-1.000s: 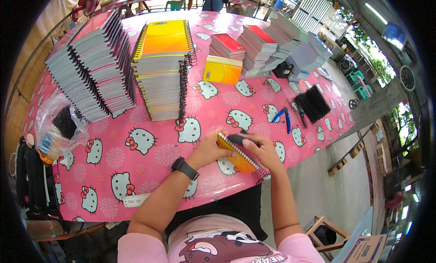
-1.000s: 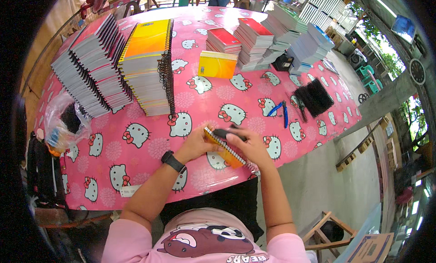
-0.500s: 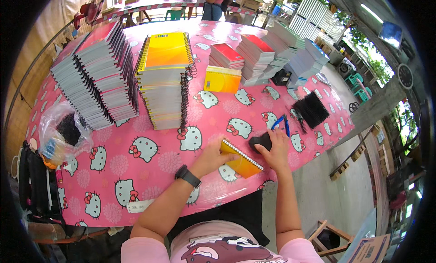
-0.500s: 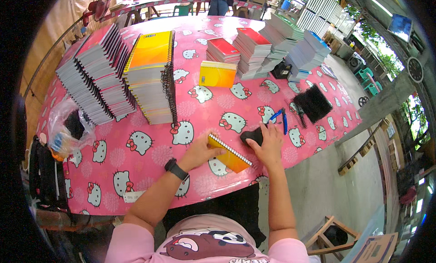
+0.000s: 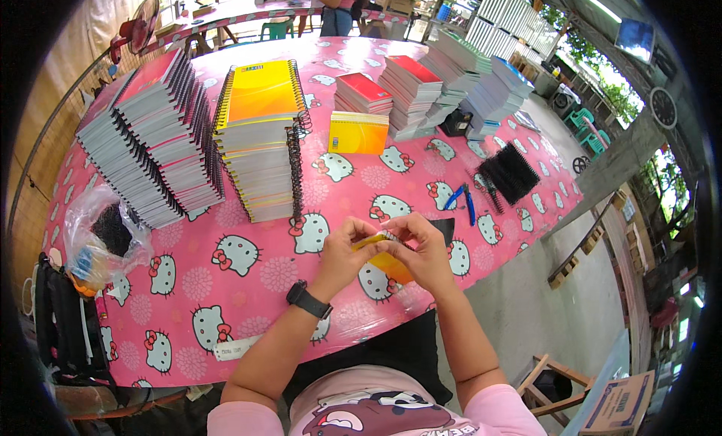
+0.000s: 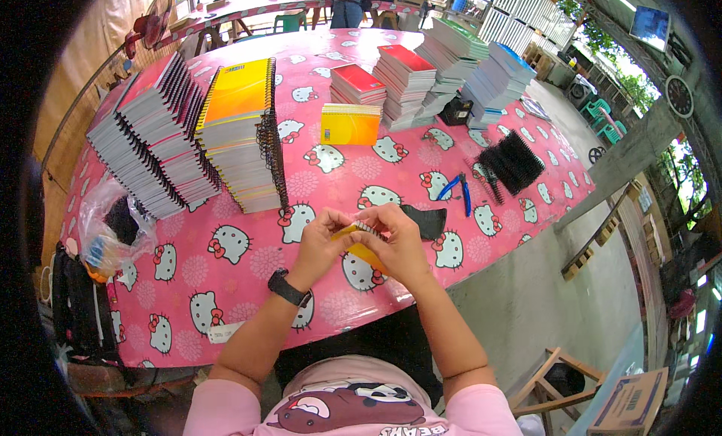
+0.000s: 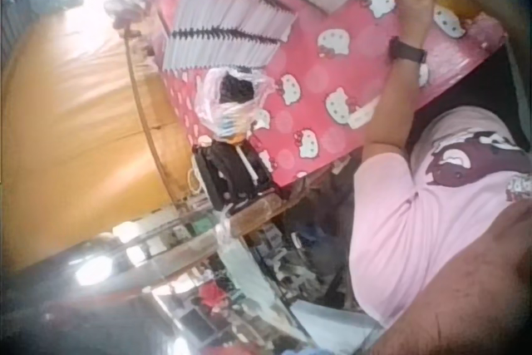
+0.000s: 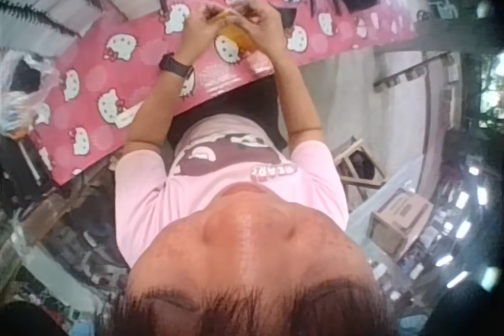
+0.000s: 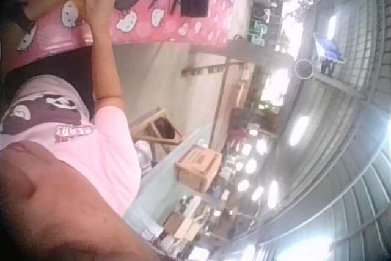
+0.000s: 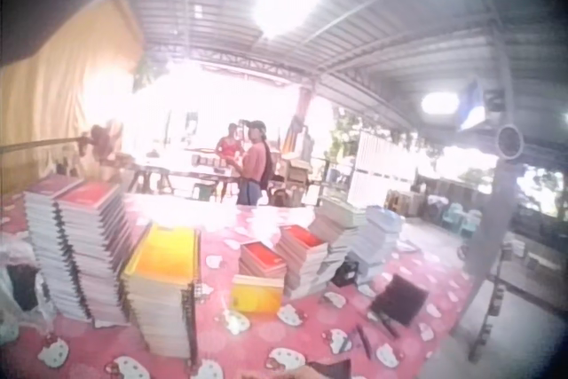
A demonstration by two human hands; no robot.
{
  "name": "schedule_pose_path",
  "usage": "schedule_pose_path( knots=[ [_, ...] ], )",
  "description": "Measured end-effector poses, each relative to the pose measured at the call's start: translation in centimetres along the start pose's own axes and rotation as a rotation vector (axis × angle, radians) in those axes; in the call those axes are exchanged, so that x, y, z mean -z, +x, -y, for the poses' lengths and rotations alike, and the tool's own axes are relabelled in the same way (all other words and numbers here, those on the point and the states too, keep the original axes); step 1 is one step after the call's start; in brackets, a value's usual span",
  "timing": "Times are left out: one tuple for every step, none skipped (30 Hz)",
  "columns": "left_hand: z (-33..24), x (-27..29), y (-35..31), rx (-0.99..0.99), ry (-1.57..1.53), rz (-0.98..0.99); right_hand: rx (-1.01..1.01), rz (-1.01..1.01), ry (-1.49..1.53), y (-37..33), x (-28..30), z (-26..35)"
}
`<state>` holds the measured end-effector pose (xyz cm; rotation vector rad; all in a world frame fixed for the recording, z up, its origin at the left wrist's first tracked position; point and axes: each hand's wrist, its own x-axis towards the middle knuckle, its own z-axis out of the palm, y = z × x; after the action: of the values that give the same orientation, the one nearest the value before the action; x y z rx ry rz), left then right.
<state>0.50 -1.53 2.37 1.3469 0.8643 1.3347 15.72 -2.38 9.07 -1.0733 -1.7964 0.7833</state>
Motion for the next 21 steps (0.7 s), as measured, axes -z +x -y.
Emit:
schedule_pose_path(
  knots=[
    [-0.14, 0.06, -0.01, 0.0, -0.005, 0.004, 0.011, 0.002, -0.011, 0.06, -0.06, 0.25],
    [-0.16, 0.07, -0.05, 0.01, -0.017, 0.003, 0.022, 0.003, -0.021, 0.11, -0.11, 0.39],
    [-0.12, 0.03, -0.15, 0.021, -0.028, 0.002, 0.019, -0.002, -0.035, 0.11, -0.15, 0.43],
    [-0.09, 0.0, -0.21, 0.032, -0.04, 0.001, 0.017, -0.006, -0.048, 0.09, -0.18, 0.46],
    [-0.08, -0.02, -0.2, 0.022, -0.028, 0.004, 0.014, -0.011, -0.061, 0.08, -0.19, 0.49],
    [-0.07, -0.05, -0.21, 0.014, -0.015, 0.008, 0.019, -0.008, -0.075, 0.08, -0.17, 0.49],
    [-0.07, -0.07, -0.24, 0.006, -0.003, 0.012, 0.025, -0.005, -0.089, 0.09, -0.13, 0.46],
    [-0.08, -0.08, -0.28, -0.005, -0.006, 0.017, 0.03, -0.002, -0.103, 0.08, -0.08, 0.46],
    [-0.09, -0.03, -0.28, -0.017, -0.007, 0.022, 0.049, -0.014, -0.131, 0.11, -0.1, 0.47],
    [-0.09, 0.02, -0.29, -0.029, -0.009, 0.027, 0.068, -0.026, -0.159, 0.13, -0.11, 0.5],
    [-0.15, 0.05, -0.32, -0.013, 0.001, 0.027, 0.087, -0.038, -0.187, 0.14, -0.12, 0.5],
    [-0.38, 0.07, -0.22, -0.003, 0.011, 0.027, 0.113, -0.043, -0.224, 0.24, -0.07, 0.54],
    [-0.54, 0.08, -0.12, 0.008, 0.02, 0.026, 0.138, -0.047, -0.26, 0.25, -0.02, 0.51],
    [-0.57, -0.02, -0.17, 0.008, 0.02, 0.015, 0.163, -0.051, -0.296, 0.22, 0.04, 0.45],
    [-0.67, -0.06, -0.2, 0.0, 0.025, 0.0, 0.18, -0.048, -0.319, 0.38, 0.07, 0.45],
    [-0.73, -0.11, -0.26, -0.007, 0.03, -0.015, 0.196, -0.046, -0.342, 0.43, 0.14, 0.42],
    [-0.62, -0.15, -0.27, -0.011, 0.031, -0.016, 0.212, -0.043, -0.365, 0.41, 0.2, 0.46],
    [-0.37, -0.13, -0.24, -0.017, 0.034, -0.016, 0.176, -0.021, -0.338, 0.31, 0.19, 0.6],
    [-0.18, -0.13, -0.18, -0.022, 0.037, -0.017, 0.197, -0.005, -0.342, 0.32, 0.14, 0.78],
    [-0.01, -0.12, -0.1, -0.006, -0.005, -0.012, 0.218, 0.011, -0.346, 0.37, 0.1, 0.98],
    [-0.02, -0.07, -0.07, 0.0, -0.004, -0.014, 0.235, 0.027, -0.349, 0.33, 0.05, 1.05]
  ],
)
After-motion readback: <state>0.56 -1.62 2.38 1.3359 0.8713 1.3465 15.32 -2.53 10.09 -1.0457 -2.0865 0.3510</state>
